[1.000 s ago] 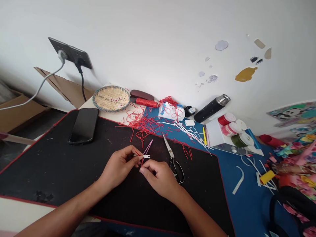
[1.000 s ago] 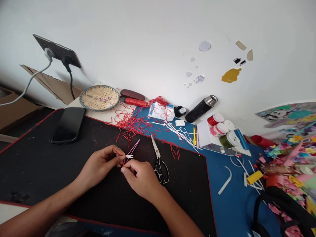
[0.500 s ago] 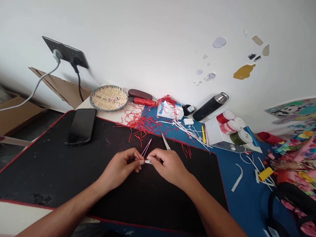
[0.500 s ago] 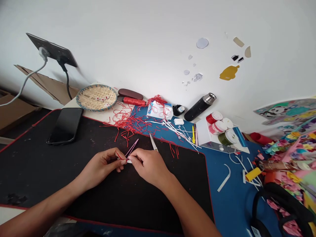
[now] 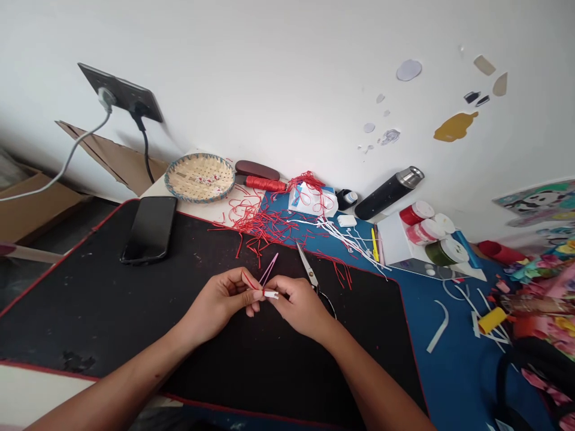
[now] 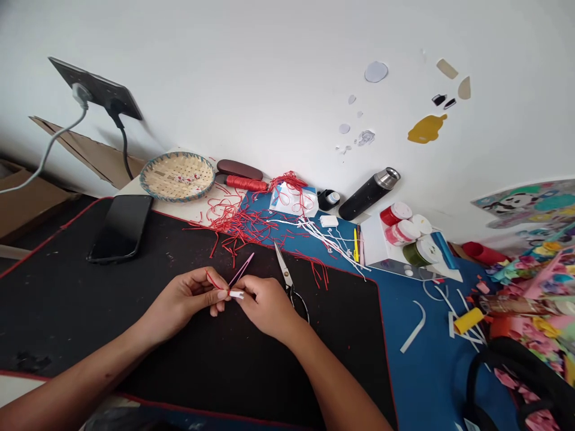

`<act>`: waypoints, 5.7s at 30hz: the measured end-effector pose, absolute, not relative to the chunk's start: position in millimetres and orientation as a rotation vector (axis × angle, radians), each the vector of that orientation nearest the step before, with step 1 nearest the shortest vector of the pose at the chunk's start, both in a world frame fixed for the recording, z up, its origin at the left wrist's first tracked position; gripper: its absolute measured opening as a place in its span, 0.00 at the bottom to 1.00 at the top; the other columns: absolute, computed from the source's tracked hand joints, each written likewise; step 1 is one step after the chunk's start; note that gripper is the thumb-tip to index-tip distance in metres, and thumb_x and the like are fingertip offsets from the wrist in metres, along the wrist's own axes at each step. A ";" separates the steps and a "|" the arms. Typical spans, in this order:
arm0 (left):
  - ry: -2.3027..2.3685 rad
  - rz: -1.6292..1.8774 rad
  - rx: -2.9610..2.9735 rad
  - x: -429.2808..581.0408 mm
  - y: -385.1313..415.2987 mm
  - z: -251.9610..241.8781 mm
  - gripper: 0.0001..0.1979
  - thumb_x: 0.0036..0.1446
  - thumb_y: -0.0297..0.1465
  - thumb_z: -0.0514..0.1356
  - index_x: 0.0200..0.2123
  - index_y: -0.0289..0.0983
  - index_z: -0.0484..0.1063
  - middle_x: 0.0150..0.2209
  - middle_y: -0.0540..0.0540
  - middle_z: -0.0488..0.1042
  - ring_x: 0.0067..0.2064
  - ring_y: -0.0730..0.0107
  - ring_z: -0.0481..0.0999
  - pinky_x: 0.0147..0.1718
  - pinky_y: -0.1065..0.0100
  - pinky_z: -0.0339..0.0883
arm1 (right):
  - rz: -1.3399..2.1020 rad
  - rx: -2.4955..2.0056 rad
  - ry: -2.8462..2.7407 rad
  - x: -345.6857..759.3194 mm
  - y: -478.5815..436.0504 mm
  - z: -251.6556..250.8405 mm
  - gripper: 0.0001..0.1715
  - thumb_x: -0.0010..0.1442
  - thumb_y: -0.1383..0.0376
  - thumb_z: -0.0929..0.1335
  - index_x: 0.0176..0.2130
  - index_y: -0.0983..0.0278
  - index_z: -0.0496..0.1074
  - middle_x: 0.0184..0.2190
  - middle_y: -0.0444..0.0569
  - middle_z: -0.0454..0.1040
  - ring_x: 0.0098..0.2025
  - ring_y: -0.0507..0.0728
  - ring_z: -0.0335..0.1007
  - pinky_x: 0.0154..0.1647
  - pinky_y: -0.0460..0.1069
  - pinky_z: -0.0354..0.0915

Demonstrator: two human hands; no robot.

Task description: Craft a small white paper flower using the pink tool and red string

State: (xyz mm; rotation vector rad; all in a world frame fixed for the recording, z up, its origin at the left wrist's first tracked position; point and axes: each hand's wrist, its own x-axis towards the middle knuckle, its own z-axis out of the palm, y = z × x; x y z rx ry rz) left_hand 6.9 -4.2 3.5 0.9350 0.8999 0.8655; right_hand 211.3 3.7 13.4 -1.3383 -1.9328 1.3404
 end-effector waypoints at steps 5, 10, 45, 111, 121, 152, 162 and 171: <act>1.033 0.951 1.094 8.2 -7.5 7.0 0.09 0.58 0.36 0.69 0.31 0.37 0.78 0.26 0.49 0.79 0.28 0.69 0.76 0.29 0.69 0.72 | 1.487 -1.331 -1.695 206.6 -9.2 1.5 0.18 0.70 0.55 0.68 0.34 0.64 0.77 0.21 0.39 0.67 0.23 0.50 0.59 0.26 0.45 0.55; 1.142 0.966 1.318 9.7 -12.3 4.8 0.07 0.62 0.34 0.65 0.33 0.38 0.79 0.29 0.49 0.79 0.30 0.67 0.77 0.31 0.68 0.72 | 1.703 -1.309 -1.455 203.5 -18.7 -3.9 0.21 0.68 0.49 0.69 0.40 0.64 0.76 0.19 0.36 0.62 0.17 0.48 0.56 0.19 0.44 0.52; 1.247 0.937 1.630 9.9 -14.6 -2.9 0.06 0.64 0.33 0.63 0.41 0.43 0.81 0.36 0.49 0.85 0.36 0.63 0.83 0.38 0.67 0.73 | 1.951 -1.185 -0.836 188.9 -34.9 2.4 0.26 0.58 0.45 0.76 0.34 0.65 0.74 0.11 0.32 0.58 0.12 0.45 0.45 0.14 0.44 0.41; 1.010 0.993 0.861 15.7 -11.5 5.6 0.13 0.52 0.40 0.74 0.34 0.36 0.86 0.27 0.46 0.81 0.28 0.67 0.76 0.30 0.68 0.73 | 1.733 -1.111 -0.489 169.8 -30.0 4.9 0.21 0.54 0.53 0.80 0.34 0.64 0.73 0.16 0.33 0.60 0.15 0.44 0.44 0.17 0.43 0.39; 0.968 0.988 0.823 14.5 -12.5 -1.3 0.11 0.54 0.39 0.74 0.35 0.37 0.86 0.27 0.47 0.81 0.28 0.69 0.76 0.30 0.70 0.71 | 1.703 -1.111 -0.512 167.9 -30.1 3.0 0.21 0.54 0.53 0.79 0.37 0.65 0.74 0.15 0.33 0.60 0.16 0.44 0.44 0.17 0.43 0.40; 1.036 1.084 0.808 14.3 -11.5 5.0 0.13 0.52 0.39 0.74 0.36 0.36 0.86 0.29 0.45 0.83 0.29 0.68 0.77 0.30 0.69 0.73 | 1.728 -1.196 -0.698 172.2 -34.1 1.4 0.26 0.58 0.46 0.76 0.39 0.65 0.75 0.16 0.35 0.63 0.14 0.44 0.47 0.14 0.42 0.39; 1.038 1.033 0.958 16.4 -15.0 14.8 0.13 0.53 0.42 0.73 0.33 0.38 0.86 0.26 0.46 0.82 0.27 0.66 0.77 0.29 0.68 0.74 | 1.842 -1.075 -0.431 166.9 -31.1 4.6 0.23 0.54 0.51 0.79 0.34 0.64 0.72 0.17 0.35 0.63 0.15 0.43 0.45 0.14 0.41 0.38; 1.045 1.091 0.825 14.0 -12.2 2.5 0.13 0.53 0.40 0.75 0.36 0.37 0.86 0.29 0.46 0.83 0.29 0.68 0.78 0.29 0.70 0.74 | 1.641 -1.146 -0.582 165.6 -32.3 -1.3 0.23 0.57 0.49 0.78 0.32 0.64 0.72 0.15 0.32 0.57 0.15 0.44 0.43 0.15 0.42 0.40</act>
